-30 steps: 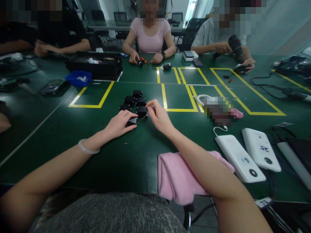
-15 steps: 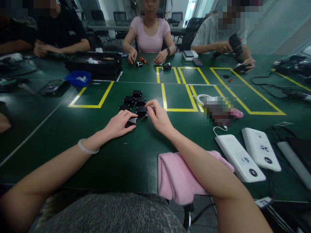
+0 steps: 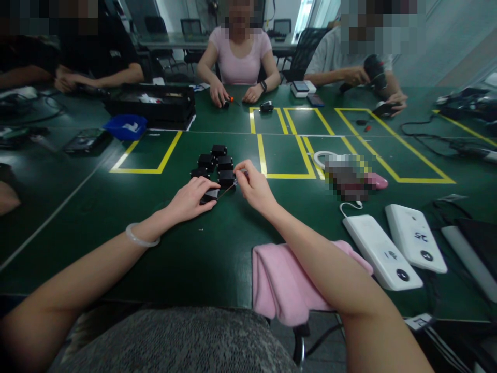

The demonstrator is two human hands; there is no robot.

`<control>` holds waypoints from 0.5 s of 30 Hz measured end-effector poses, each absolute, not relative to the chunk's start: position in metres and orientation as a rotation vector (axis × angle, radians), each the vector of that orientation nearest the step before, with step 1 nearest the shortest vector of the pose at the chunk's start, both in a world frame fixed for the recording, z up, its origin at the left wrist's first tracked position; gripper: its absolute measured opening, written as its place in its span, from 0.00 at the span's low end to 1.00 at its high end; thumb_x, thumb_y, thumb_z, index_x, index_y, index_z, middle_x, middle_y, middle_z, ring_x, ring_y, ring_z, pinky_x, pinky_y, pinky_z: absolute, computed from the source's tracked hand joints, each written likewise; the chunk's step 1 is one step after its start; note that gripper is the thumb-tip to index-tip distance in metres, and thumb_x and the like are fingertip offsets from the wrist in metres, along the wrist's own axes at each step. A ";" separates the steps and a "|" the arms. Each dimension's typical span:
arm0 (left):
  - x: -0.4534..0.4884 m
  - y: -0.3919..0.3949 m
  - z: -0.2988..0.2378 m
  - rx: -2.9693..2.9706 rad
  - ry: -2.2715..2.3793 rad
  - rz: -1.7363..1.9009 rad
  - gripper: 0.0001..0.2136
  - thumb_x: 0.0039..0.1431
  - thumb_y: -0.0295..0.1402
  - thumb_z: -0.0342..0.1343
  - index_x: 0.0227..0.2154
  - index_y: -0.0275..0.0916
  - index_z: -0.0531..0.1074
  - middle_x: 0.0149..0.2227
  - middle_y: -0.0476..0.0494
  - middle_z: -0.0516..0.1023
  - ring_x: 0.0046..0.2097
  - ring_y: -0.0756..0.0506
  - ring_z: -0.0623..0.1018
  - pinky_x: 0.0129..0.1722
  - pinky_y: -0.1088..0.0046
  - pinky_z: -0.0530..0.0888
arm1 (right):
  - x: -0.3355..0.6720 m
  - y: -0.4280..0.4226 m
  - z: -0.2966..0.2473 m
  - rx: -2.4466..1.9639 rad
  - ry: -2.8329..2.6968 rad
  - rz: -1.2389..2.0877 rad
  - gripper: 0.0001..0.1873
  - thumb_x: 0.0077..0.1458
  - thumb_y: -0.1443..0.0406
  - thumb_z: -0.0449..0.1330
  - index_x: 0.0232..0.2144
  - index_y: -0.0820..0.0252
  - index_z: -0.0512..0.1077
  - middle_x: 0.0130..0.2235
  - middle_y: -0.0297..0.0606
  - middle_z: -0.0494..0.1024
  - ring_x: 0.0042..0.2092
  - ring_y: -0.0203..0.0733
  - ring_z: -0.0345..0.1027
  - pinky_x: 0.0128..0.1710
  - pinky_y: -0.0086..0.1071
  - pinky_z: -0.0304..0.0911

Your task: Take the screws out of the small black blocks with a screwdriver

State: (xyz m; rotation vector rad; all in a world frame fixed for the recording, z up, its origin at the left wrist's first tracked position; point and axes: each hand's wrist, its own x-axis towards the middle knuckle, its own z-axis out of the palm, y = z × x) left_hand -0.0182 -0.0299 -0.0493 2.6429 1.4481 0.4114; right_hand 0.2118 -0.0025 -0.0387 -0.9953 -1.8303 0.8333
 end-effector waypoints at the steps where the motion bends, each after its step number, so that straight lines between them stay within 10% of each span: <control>1: -0.018 -0.030 -0.049 2.645 1.444 0.418 0.19 0.65 0.35 0.56 0.57 0.39 0.67 0.53 0.37 0.73 0.52 0.37 0.73 0.48 0.59 0.75 | 0.212 -0.002 -0.039 -1.001 -1.828 0.827 0.08 0.68 0.59 0.52 0.36 0.54 0.63 0.18 0.24 0.60 0.20 0.35 0.56 0.25 0.31 0.52; 15: -0.020 -0.029 -0.052 2.654 1.414 0.462 0.18 0.65 0.35 0.56 0.56 0.38 0.68 0.52 0.37 0.73 0.52 0.38 0.73 0.50 0.59 0.74 | 0.212 -0.001 -0.038 -0.991 -1.832 0.861 0.09 0.68 0.59 0.52 0.36 0.55 0.65 0.16 0.22 0.60 0.18 0.34 0.56 0.24 0.30 0.52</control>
